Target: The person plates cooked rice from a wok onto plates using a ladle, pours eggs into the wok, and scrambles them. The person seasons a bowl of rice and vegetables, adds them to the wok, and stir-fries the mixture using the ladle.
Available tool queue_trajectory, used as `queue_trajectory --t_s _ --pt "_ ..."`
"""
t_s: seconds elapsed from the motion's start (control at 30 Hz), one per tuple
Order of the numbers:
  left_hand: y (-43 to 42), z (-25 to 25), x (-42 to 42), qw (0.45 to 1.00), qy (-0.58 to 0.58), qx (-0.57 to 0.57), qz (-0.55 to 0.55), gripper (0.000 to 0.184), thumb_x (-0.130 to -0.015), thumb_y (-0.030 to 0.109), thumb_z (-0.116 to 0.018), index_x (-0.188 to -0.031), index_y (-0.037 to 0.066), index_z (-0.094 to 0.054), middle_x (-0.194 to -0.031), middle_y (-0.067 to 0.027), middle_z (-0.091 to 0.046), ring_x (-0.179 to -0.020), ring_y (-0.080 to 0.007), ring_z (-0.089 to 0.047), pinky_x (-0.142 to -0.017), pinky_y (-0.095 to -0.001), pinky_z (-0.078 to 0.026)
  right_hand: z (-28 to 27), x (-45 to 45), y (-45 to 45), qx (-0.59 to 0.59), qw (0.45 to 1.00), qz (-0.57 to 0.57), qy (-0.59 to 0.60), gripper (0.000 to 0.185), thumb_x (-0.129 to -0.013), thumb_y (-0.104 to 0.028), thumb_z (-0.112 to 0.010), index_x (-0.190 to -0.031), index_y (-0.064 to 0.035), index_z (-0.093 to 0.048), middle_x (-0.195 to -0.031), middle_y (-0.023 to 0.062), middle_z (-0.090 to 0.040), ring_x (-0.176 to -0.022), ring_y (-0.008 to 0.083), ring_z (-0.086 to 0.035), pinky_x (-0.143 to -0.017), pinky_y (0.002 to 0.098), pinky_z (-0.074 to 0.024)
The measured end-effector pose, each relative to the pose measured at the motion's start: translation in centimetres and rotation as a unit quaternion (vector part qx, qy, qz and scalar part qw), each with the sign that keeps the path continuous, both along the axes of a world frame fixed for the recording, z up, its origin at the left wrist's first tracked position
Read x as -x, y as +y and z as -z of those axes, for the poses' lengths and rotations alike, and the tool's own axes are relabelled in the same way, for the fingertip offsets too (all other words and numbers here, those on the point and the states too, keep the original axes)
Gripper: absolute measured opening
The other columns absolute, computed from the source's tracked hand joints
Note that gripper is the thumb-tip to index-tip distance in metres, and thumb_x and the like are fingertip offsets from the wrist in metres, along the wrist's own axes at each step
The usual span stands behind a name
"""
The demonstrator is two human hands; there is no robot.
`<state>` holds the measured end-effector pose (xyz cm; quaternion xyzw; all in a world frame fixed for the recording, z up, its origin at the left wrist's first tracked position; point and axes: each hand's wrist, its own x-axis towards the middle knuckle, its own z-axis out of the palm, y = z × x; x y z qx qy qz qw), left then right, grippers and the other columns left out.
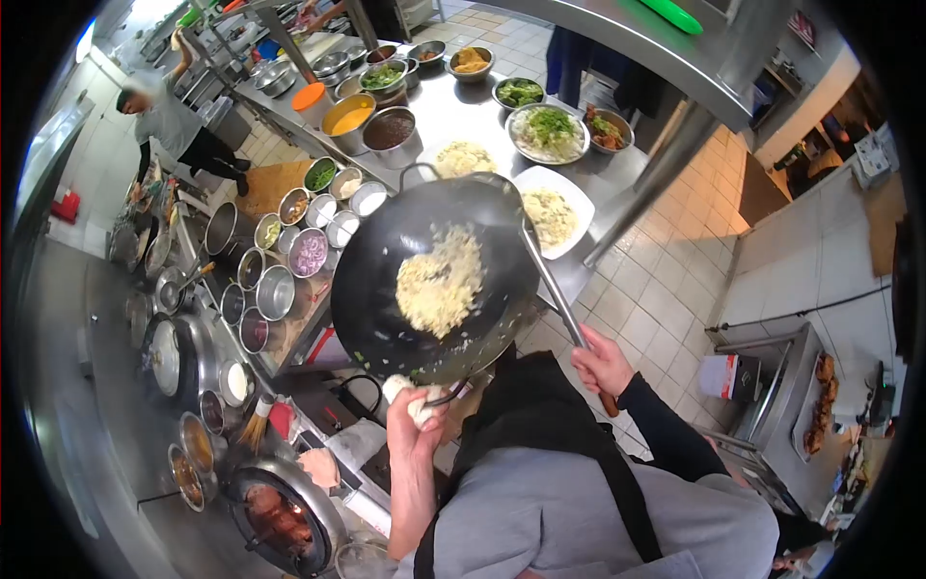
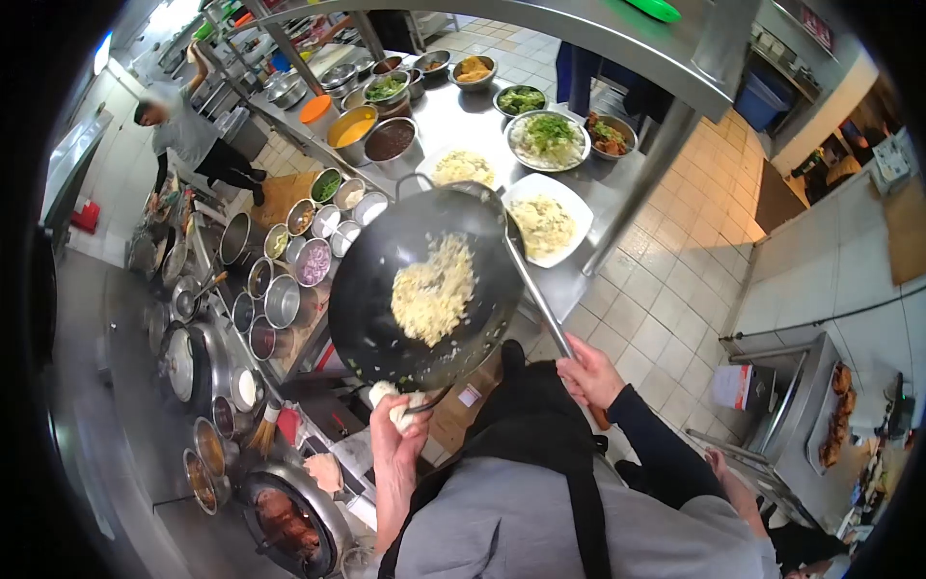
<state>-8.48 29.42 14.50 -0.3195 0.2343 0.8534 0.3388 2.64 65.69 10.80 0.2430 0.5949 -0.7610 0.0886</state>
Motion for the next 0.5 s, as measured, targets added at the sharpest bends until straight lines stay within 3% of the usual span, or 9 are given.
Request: queue_trajectory --t_s 0.07,0.1,0.2,0.27,0.33,0.37,0.4,0.47,0.5 --pt "1.8 0.1 3.8 0.995 0.056 0.082 -0.005 0.017 -0.088 0.007 -0.062 -0.101 -0.003 -0.059 -0.082 -0.0160 -0.066 -0.049 -0.0182 -0.055 -0.036 -0.0216 -0.037 1.4 3.2 -1.2 -0.127 0.991 -0.013 0.043 0.057 -0.105 -0.013 -0.060 -0.159 -0.0058 -0.042 -0.079 -0.0012 -0.056 -0.062 0.0046 -0.049 -0.056 0.0234 -0.0419" --pt "3.7 -0.3 6.8 0.985 0.118 0.128 -0.004 0.016 -0.089 0.009 -0.063 -0.101 -0.001 -0.060 -0.081 -0.0123 -0.066 -0.047 -0.0154 -0.054 -0.036 -0.0217 -0.037 0.8 5.6 -1.1 -0.118 0.993 0.006 0.025 0.056 -0.105 -0.014 -0.061 -0.158 -0.0044 -0.043 -0.081 -0.0007 -0.058 -0.063 0.0073 -0.050 -0.057 0.0258 -0.0437" --pt "7.4 2.0 17.6 0.971 0.194 0.098 0.100 0.017 -0.091 0.017 -0.068 -0.103 0.006 -0.062 -0.084 -0.0068 -0.066 -0.050 -0.0135 -0.054 -0.042 -0.0248 -0.039 2.7 12.5 -0.3 -0.278 0.956 0.053 0.077 0.056 -0.105 -0.014 -0.061 -0.157 -0.0031 -0.043 -0.086 0.0027 -0.062 -0.067 0.0118 -0.055 -0.063 0.0292 -0.0494" --pt "9.4 2.3 16.5 0.963 0.153 0.218 0.024 0.022 -0.091 0.015 -0.066 -0.111 0.005 -0.060 -0.093 -0.0083 -0.067 -0.056 -0.0145 -0.057 -0.042 -0.0239 -0.039 1.5 14.7 0.7 -0.296 0.946 0.074 0.106 0.056 -0.105 -0.015 -0.061 -0.156 -0.0017 -0.043 -0.092 0.0067 -0.064 -0.074 0.0141 -0.057 -0.071 0.0297 -0.0520" --pt "9.2 2.3 11.1 0.957 0.112 0.268 -0.018 0.022 -0.090 0.008 -0.061 -0.111 0.003 -0.059 -0.084 -0.0089 -0.067 -0.056 -0.0167 -0.061 -0.036 -0.0222 -0.039 -0.6 16.5 2.2 -0.305 0.939 0.084 0.133 0.056 -0.105 -0.016 -0.060 -0.155 0.0003 -0.043 -0.104 0.0142 -0.067 -0.090 0.0186 -0.063 -0.084 0.0315 -0.0529" --pt "9.0 0.8 9.8 0.963 0.172 0.207 -0.003 0.023 -0.089 0.007 -0.061 -0.112 0.003 -0.058 -0.084 -0.0097 -0.068 -0.057 -0.0177 -0.063 -0.037 -0.0226 -0.041 -1.7 16.7 2.9 -0.305 0.939 0.082 0.139 0.055 -0.106 -0.017 -0.060 -0.155 0.0016 -0.043 -0.114 0.0196 -0.069 -0.103 0.0220 -0.068 -0.093 0.0331 -0.0526" --pt "9.1 -0.3 9.4 0.964 0.226 0.141 0.014 0.025 -0.088 0.006 -0.060 -0.113 0.004 -0.058 -0.084 -0.0105 -0.069 -0.058 -0.0186 -0.065 -0.038 -0.0231 -0.043 -2.0 16.3 3.8 -0.328 0.930 0.075 0.150 0.054 -0.105 -0.017 -0.059 -0.154 0.0009 -0.044 -0.105 0.0184 -0.067 -0.094 0.0224 -0.066 -0.086 0.0339 -0.0519" --pt "8.7 2.2 12.6 0.970 0.118 0.210 0.008 0.023 -0.088 0.005 -0.061 -0.109 0.000 -0.057 -0.084 -0.0119 -0.065 -0.056 -0.0168 -0.058 -0.038 -0.0225 -0.038 -2.0 16.9 5.3 -0.430 0.886 0.048 0.165 0.052 -0.105 -0.015 -0.059 -0.153 -0.0006 -0.046 -0.087 0.0160 -0.063 -0.076 0.0233 -0.062 -0.073 0.0357 -0.0504" --pt "8.5 2.2 14.9 0.973 0.152 0.169 0.050 0.021 -0.087 0.005 -0.061 -0.107 0.000 -0.057 -0.082 -0.0112 -0.064 -0.054 -0.0160 -0.056 -0.038 -0.0229 -0.036 -2.3 17.6 5.7 -0.471 0.866 0.037 0.162 0.051 -0.104 -0.014 -0.059 -0.152 -0.0014 -0.047 -0.078 0.0148 -0.061 -0.067 0.0237 -0.060 -0.066 0.0365 -0.0496"
